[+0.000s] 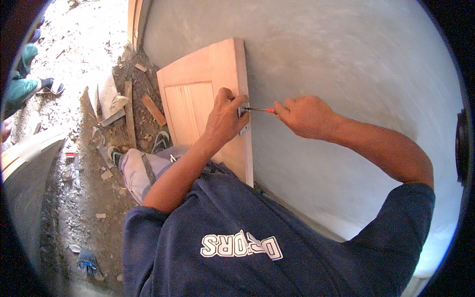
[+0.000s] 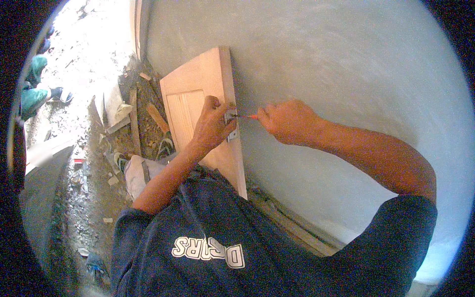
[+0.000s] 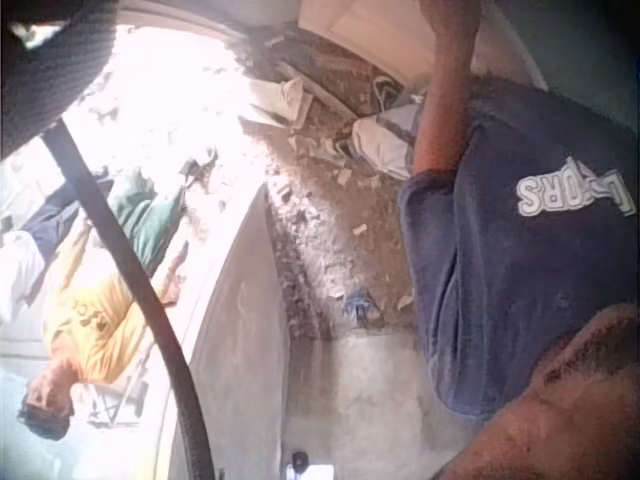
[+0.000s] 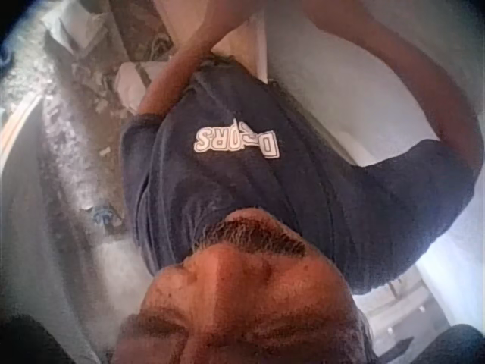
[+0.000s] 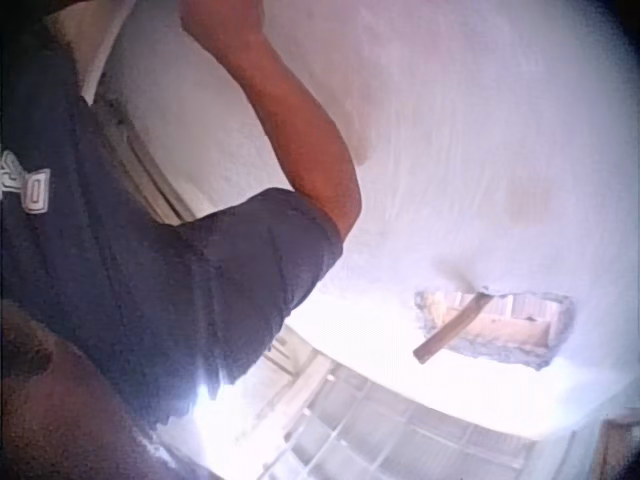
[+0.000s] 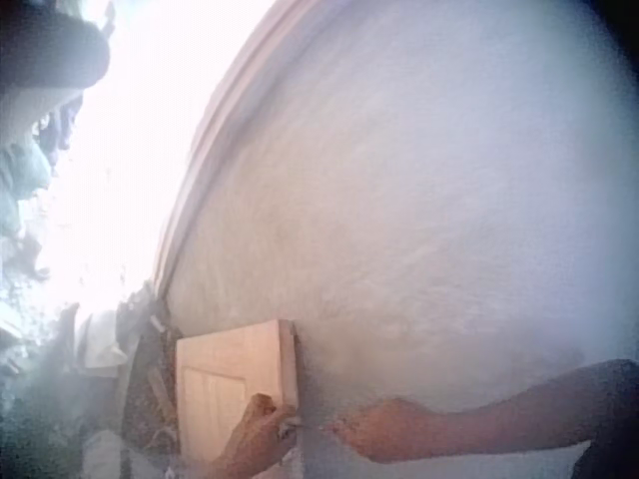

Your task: The person attaches metal hinges to a wooden door using a screwdriver. They position the hinge, insert screws, and tighten them on both the door and the frame. The person moves the door into the frame to align the hinges and continues securing them.

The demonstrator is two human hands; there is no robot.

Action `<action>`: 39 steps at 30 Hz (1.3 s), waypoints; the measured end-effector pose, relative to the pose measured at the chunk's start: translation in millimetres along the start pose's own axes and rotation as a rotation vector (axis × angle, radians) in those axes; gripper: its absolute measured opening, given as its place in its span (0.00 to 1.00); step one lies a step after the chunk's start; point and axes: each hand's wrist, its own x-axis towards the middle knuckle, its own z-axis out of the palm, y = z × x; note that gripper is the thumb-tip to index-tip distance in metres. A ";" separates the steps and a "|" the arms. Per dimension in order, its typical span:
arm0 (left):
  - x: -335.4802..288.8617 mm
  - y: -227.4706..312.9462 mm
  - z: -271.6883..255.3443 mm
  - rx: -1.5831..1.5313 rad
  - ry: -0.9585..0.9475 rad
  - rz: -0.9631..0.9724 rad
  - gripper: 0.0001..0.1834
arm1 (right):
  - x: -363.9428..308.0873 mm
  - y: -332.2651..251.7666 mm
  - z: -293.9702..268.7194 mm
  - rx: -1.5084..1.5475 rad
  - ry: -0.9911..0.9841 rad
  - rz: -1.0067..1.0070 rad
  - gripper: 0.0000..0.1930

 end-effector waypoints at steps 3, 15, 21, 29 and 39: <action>-1.3 1.0 -2.3 -0.016 -0.008 0.000 0.24 | 17.1 11.3 -15.0 0.381 -0.201 0.151 0.14; 2.4 0.6 2.3 -0.026 -0.002 -0.016 0.21 | -3.2 6.4 15.2 0.092 0.299 -0.056 0.11; 0.9 -6.6 8.2 0.016 0.008 0.016 0.23 | -3.5 -3.6 13.0 0.010 0.092 -0.004 0.11; 2.5 6.7 -4.5 0.027 0.003 -0.021 0.24 | 15.9 11.4 -15.6 0.986 -0.353 0.611 0.18; -0.7 9.9 -5.9 0.018 0.015 -0.021 0.23 | -7.3 -2.5 -4.9 0.074 0.127 -0.025 0.10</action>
